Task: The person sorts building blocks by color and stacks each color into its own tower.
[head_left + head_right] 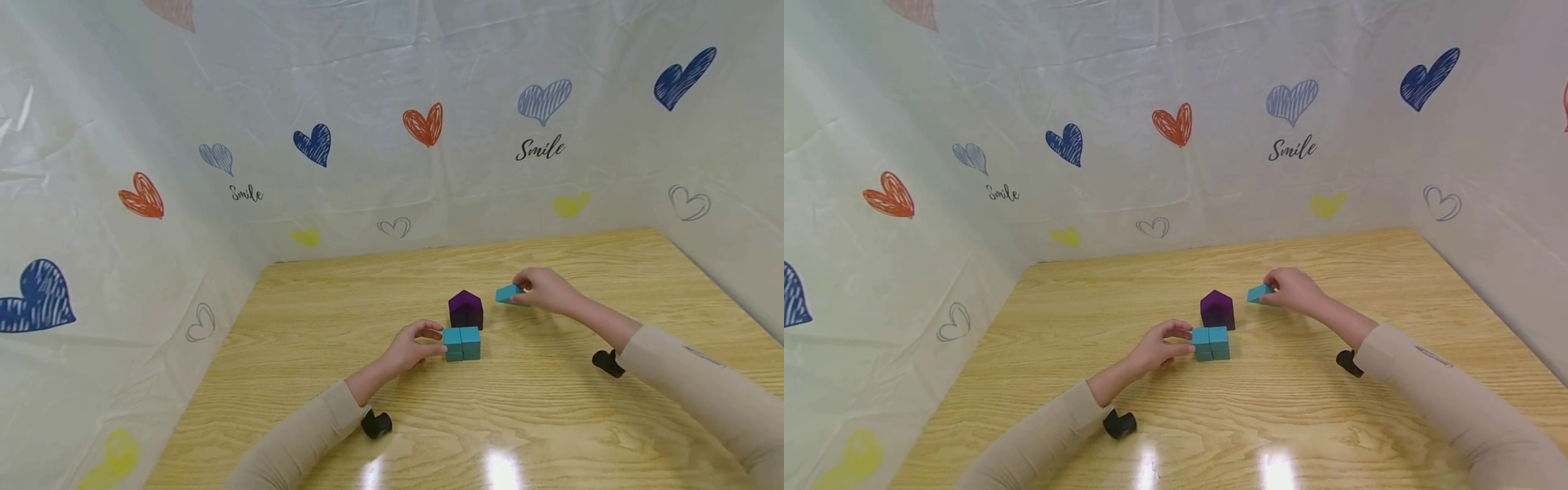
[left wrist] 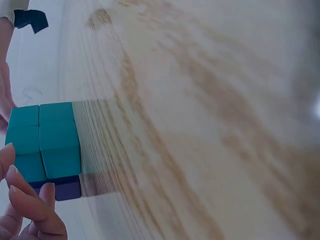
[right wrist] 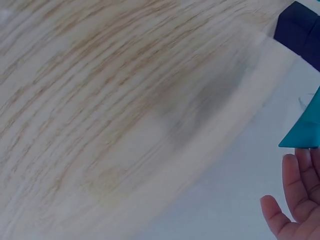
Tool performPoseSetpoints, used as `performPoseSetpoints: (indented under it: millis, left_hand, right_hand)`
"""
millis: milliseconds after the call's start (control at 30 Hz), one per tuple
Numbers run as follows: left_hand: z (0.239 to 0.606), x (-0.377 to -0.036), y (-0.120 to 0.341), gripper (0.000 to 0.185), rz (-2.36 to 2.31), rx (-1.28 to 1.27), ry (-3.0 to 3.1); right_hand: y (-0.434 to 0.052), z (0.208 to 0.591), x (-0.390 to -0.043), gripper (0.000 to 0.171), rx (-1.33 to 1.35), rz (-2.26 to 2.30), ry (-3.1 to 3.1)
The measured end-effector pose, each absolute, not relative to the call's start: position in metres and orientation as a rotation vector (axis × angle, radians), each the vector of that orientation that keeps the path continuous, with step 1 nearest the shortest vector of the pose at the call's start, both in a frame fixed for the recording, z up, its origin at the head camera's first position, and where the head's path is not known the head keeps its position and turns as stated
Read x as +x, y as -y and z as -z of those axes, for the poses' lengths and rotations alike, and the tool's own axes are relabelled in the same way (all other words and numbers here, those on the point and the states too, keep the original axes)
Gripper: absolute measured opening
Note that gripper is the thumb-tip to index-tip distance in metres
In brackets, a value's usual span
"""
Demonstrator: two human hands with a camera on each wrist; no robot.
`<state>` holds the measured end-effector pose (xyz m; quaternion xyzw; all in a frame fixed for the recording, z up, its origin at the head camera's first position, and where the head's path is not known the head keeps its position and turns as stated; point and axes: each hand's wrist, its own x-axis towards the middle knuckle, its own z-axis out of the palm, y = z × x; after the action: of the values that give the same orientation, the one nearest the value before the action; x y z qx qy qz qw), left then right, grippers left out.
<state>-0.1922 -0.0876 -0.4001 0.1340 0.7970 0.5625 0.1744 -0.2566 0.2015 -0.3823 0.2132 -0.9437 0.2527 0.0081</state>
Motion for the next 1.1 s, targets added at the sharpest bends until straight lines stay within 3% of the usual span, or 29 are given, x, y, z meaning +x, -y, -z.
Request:
performPoseSetpoints:
  millis: [533,1100]
  left_hand:
    - [0.4,-0.193,0.088,0.031,-1.579,0.363,-2.276]
    - [0.402,-0.193,0.088,0.032,-1.602,0.33,-2.236]
  right_hand:
    - [-0.188,0.357,-0.223,0.033,0.736,-0.781,2.912]
    - [-0.155,0.355,-0.217,0.029,0.876,-0.789,2.905]
